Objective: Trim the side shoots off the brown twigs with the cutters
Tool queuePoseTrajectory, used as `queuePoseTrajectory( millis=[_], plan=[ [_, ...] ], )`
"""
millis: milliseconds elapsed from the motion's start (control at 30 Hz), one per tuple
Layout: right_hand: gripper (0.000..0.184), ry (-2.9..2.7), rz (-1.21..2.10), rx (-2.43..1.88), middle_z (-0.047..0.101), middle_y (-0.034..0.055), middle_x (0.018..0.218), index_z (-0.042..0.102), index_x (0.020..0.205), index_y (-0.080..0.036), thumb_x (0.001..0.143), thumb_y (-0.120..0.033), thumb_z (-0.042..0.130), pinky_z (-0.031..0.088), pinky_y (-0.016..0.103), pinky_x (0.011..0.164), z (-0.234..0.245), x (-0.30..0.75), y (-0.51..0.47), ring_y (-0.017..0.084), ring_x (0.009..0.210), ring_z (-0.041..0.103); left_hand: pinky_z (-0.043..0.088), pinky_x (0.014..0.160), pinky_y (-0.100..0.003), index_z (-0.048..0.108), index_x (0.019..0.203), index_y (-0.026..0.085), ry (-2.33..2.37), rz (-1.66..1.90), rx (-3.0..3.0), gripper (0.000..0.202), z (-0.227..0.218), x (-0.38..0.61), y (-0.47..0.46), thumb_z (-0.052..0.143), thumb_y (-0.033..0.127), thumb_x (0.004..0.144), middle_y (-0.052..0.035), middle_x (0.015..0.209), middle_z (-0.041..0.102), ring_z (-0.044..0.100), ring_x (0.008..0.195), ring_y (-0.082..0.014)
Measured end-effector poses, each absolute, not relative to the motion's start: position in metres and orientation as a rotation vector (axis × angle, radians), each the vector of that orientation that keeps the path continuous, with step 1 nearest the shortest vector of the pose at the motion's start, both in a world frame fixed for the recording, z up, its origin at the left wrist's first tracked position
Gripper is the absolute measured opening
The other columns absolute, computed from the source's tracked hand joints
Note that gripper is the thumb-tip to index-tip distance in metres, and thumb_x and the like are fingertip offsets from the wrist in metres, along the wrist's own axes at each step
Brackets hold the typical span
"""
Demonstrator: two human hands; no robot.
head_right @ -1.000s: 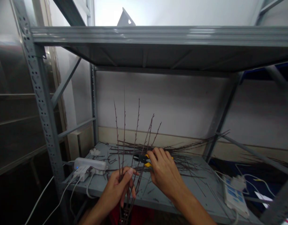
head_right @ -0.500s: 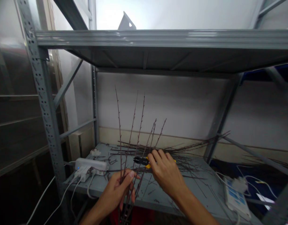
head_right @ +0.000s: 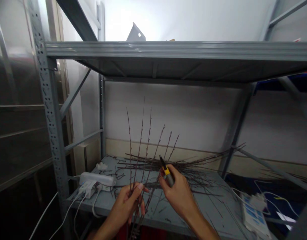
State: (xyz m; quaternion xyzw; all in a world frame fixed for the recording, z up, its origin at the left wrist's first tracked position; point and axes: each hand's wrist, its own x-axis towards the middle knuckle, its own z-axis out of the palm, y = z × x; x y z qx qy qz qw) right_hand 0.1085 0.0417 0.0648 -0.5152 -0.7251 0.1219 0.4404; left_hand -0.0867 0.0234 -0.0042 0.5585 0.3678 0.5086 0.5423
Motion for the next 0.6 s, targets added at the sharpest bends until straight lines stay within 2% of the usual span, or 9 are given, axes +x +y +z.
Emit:
queuePoseTrajectory(
  millis=[67, 133, 233, 300, 367, 467, 600],
  plan=[
    [0.031, -1.680, 0.474, -1.189, 0.073, 0.0082, 0.096, 0.063, 0.097, -0.022, 0.087, -0.051, 0.062, 0.049, 0.034, 0.078, 0.069, 0.102, 0.037, 0.026, 0.087, 0.066, 0.026, 0.026, -0.012, 0.064, 0.106, 0.012, 0.865, 1.194, 1.342, 0.054, -0.002, -0.086, 0.020, 0.050, 0.063, 0.094, -0.0013, 0.052, 0.067, 0.040, 0.029, -0.0056],
    [0.042, -1.564, 0.671, -1.119, 0.073, 0.0089, 0.093, 0.065, 0.099, -0.020, 0.085, -0.061, 0.062, 0.049, 0.033, 0.068, 0.070, 0.095, 0.036, 0.024, 0.077, 0.064, 0.025, 0.026, -0.012, 0.064, 0.105, 0.012, 0.848, 1.174, 1.350, 0.054, -0.001, -0.084, 0.017, 0.049, 0.062, 0.095, -0.0008, 0.053, 0.067, 0.038, 0.028, -0.0045],
    [0.057, -1.362, 0.979, -1.022, 0.073, 0.0104, 0.094, 0.067, 0.102, -0.019, 0.087, -0.072, 0.052, 0.046, 0.032, 0.055, 0.067, 0.086, 0.038, 0.022, 0.068, 0.061, 0.025, 0.026, -0.012, 0.063, 0.107, 0.012, 0.834, 1.151, 1.351, 0.053, -0.002, -0.081, 0.013, 0.048, 0.062, 0.095, -0.0010, 0.055, 0.068, 0.038, 0.027, -0.0047],
    [0.063, -1.285, 1.051, -0.958, 0.072, 0.0113, 0.096, 0.067, 0.103, -0.018, 0.087, -0.076, 0.047, 0.047, 0.032, 0.056, 0.065, 0.082, 0.040, 0.023, 0.071, 0.061, 0.025, 0.026, -0.012, 0.062, 0.107, 0.013, 0.837, 1.154, 1.347, 0.054, -0.003, -0.080, 0.011, 0.048, 0.063, 0.095, -0.0011, 0.054, 0.068, 0.038, 0.028, -0.0051],
    [0.061, -1.303, 0.997, -0.960, 0.072, 0.0097, 0.092, 0.067, 0.105, -0.018, 0.085, -0.074, 0.055, 0.047, 0.031, 0.059, 0.063, 0.080, 0.039, 0.022, 0.072, 0.061, 0.023, 0.025, -0.012, 0.062, 0.106, 0.013, 0.860, 1.155, 1.339, 0.056, -0.004, -0.079, 0.010, 0.047, 0.065, 0.094, -0.0009, 0.052, 0.067, 0.035, 0.027, -0.0049],
    [0.051, -1.366, 0.854, -1.035, 0.071, 0.0063, 0.091, 0.068, 0.104, -0.019, 0.076, -0.060, 0.076, 0.049, 0.031, 0.067, 0.063, 0.077, 0.036, 0.022, 0.076, 0.063, 0.023, 0.025, -0.013, 0.063, 0.106, 0.013, 0.905, 1.136, 1.340, 0.059, -0.003, -0.078, 0.009, 0.048, 0.069, 0.091, -0.0003, 0.051, 0.066, 0.032, 0.026, -0.0047],
    [0.038, -1.466, 0.775, -1.026, 0.072, 0.0053, 0.093, 0.067, 0.095, -0.020, 0.074, -0.049, 0.079, 0.050, 0.033, 0.076, 0.064, 0.074, 0.037, 0.023, 0.084, 0.065, 0.027, 0.026, -0.014, 0.065, 0.105, 0.014, 0.947, 1.128, 1.354, 0.061, 0.000, -0.078, 0.007, 0.050, 0.071, 0.089, -0.0001, 0.057, 0.066, 0.034, 0.028, -0.0044]
  ],
)
